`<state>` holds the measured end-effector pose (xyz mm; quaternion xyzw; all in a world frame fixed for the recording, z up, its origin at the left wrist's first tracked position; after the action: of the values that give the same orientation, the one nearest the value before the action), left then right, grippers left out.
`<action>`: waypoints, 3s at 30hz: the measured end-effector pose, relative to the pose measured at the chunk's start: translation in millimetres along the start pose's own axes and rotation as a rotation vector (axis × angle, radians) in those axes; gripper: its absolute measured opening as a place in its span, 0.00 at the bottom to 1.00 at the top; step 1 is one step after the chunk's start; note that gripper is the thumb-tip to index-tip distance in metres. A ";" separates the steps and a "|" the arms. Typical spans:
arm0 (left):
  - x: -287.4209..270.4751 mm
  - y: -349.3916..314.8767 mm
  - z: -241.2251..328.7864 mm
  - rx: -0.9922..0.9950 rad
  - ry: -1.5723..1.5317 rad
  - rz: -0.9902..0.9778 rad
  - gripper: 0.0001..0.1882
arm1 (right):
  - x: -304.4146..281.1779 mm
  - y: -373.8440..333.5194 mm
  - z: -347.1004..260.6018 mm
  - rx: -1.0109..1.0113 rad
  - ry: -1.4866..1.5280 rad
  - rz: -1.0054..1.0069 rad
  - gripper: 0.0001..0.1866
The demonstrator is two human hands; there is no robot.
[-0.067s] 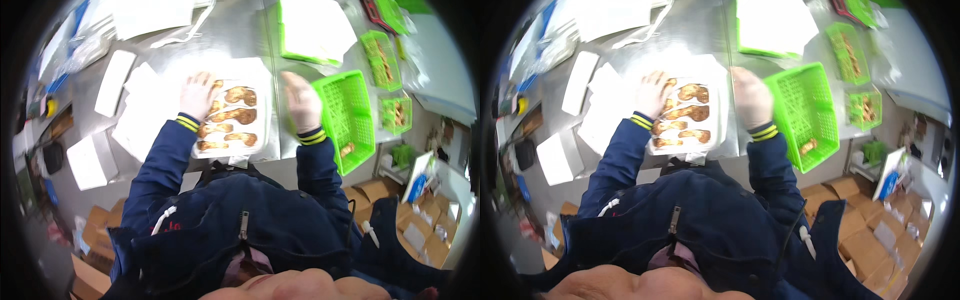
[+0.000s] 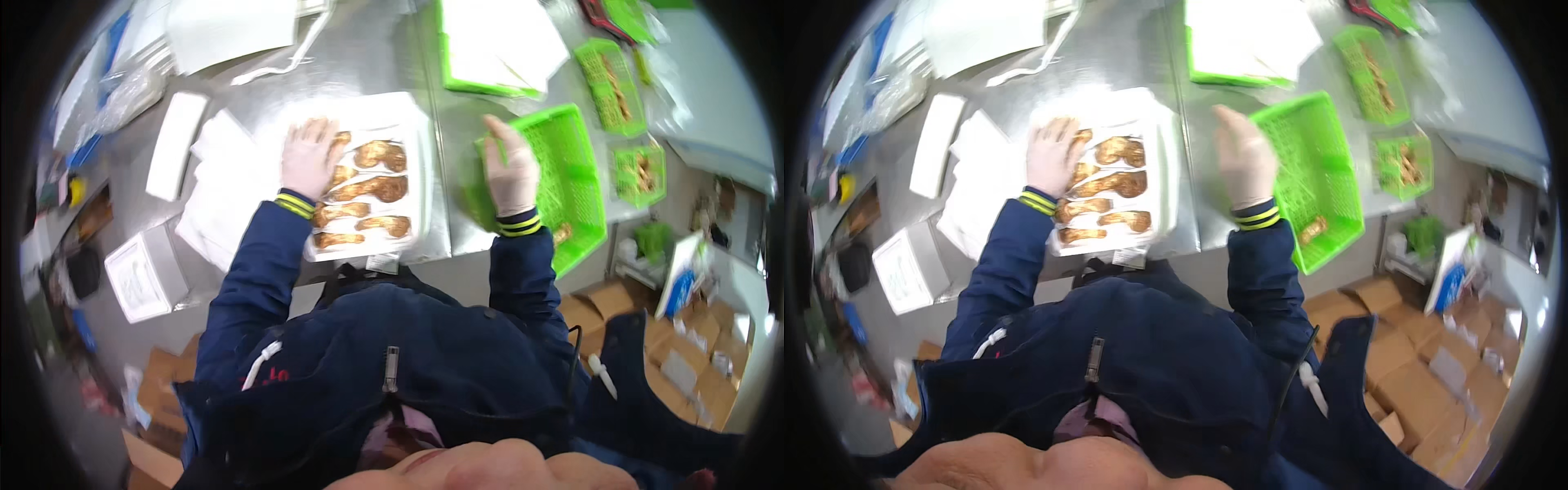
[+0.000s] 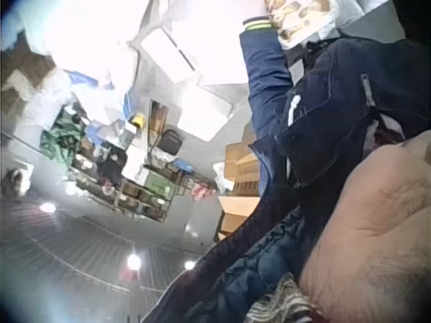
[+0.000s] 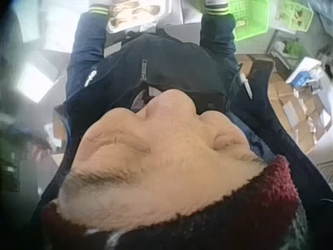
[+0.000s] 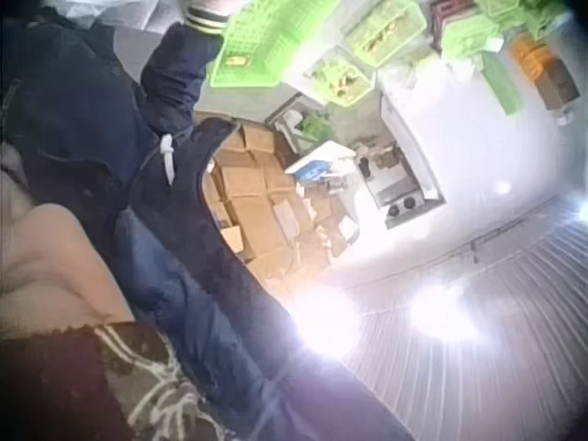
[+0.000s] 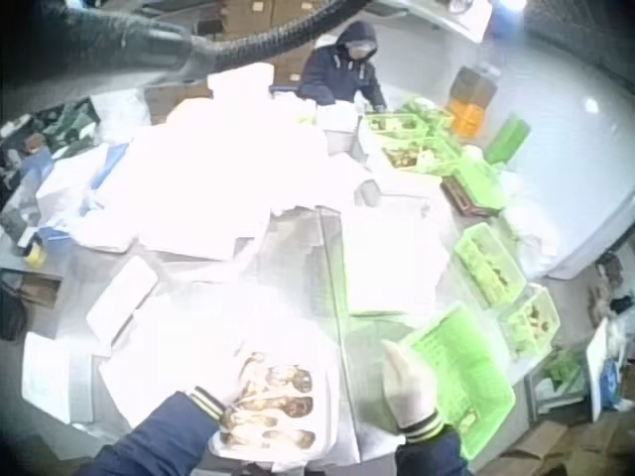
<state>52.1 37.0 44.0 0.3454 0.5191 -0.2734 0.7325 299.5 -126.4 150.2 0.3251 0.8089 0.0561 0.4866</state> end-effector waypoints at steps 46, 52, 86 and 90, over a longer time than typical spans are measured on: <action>-11.0 -3.1 4.8 -0.006 -0.014 0.055 0.16 | -124.3 -10.4 90.3 0.417 0.073 -0.023 0.20; -13.0 -0.4 5.2 -0.008 -0.016 0.096 0.16 | 86.2 22.4 -21.2 0.347 0.761 -0.248 0.17; -13.1 9.4 10.5 0.115 0.031 0.046 0.17 | 162.8 13.6 -72.8 -0.419 -0.398 -0.417 0.11; 0.7 10.6 5.9 0.096 -0.080 -0.007 0.19 | 149.1 21.6 -72.8 -0.292 -0.090 -0.404 0.11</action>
<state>63.8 38.8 47.0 0.3669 0.4769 -0.3140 0.7344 202.8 -6.5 84.9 0.0852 0.8184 0.0596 0.5651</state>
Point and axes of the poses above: each hand's wrist, its own y-axis towards the middle knuckle, its own x-axis out of the palm, z = x × y, the point moved 9 cm from there along y, towards the middle knuckle, and after that the axes turned 2 degrees about z, right-handed, at the moved point
